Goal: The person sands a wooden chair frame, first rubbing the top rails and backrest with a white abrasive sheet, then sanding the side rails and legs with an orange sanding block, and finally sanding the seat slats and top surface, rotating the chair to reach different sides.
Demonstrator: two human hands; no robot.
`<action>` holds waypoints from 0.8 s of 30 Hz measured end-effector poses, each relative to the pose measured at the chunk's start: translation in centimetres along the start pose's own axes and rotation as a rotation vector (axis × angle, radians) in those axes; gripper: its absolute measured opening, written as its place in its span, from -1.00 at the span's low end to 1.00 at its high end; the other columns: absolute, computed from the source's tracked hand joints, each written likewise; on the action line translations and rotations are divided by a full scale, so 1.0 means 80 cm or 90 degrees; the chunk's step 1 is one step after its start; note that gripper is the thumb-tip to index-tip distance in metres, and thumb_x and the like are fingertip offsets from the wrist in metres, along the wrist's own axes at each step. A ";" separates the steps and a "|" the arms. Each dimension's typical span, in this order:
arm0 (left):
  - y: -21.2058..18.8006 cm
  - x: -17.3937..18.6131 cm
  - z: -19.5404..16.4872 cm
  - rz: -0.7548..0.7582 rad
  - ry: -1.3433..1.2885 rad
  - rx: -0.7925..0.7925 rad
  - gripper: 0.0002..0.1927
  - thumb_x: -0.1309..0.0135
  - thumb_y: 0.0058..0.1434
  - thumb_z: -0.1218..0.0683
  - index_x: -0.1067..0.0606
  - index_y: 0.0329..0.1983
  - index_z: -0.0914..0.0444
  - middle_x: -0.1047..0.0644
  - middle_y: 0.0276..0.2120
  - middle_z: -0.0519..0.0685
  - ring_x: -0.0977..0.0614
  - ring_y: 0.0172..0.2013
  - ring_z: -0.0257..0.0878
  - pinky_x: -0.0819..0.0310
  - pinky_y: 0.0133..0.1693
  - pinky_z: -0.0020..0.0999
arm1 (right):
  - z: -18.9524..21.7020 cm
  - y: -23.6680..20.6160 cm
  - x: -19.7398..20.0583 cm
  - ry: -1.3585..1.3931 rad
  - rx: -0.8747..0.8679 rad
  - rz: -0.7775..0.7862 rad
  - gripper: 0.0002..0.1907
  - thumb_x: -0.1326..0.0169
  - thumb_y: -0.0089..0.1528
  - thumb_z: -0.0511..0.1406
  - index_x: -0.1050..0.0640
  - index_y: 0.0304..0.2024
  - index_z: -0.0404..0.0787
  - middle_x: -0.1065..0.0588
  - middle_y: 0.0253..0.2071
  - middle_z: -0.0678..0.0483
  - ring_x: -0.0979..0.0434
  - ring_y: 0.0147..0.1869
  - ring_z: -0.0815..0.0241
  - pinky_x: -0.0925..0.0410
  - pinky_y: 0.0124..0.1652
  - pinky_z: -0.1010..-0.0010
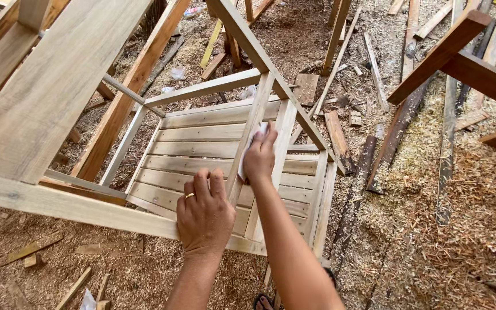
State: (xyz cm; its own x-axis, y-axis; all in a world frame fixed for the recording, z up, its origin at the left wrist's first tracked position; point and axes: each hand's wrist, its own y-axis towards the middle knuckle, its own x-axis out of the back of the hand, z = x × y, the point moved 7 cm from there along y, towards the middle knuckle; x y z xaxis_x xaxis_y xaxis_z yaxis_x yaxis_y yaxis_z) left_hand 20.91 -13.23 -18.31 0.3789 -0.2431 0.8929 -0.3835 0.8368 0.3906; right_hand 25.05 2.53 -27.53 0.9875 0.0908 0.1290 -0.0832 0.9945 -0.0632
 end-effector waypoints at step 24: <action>0.010 -0.051 0.012 0.421 -0.309 0.252 -0.63 0.20 0.38 -0.06 -0.55 -0.09 0.24 -0.65 -0.25 0.10 -0.71 -0.27 0.05 -0.62 -0.23 -0.06 | -0.048 -0.054 -0.034 0.201 -0.204 0.152 -0.42 0.32 0.46 -0.04 -0.39 0.24 -0.36 -0.41 0.18 -0.25 -0.35 0.29 -0.16 -0.22 0.25 0.18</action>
State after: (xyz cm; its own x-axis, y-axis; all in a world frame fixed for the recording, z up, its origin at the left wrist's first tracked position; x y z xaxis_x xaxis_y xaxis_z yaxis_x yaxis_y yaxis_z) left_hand 18.21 -12.04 -21.43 -0.3832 -0.0278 0.9233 -0.6912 0.6717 -0.2666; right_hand 23.22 -2.20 -31.44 0.9424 0.2450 -0.2278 -0.3153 0.8778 -0.3606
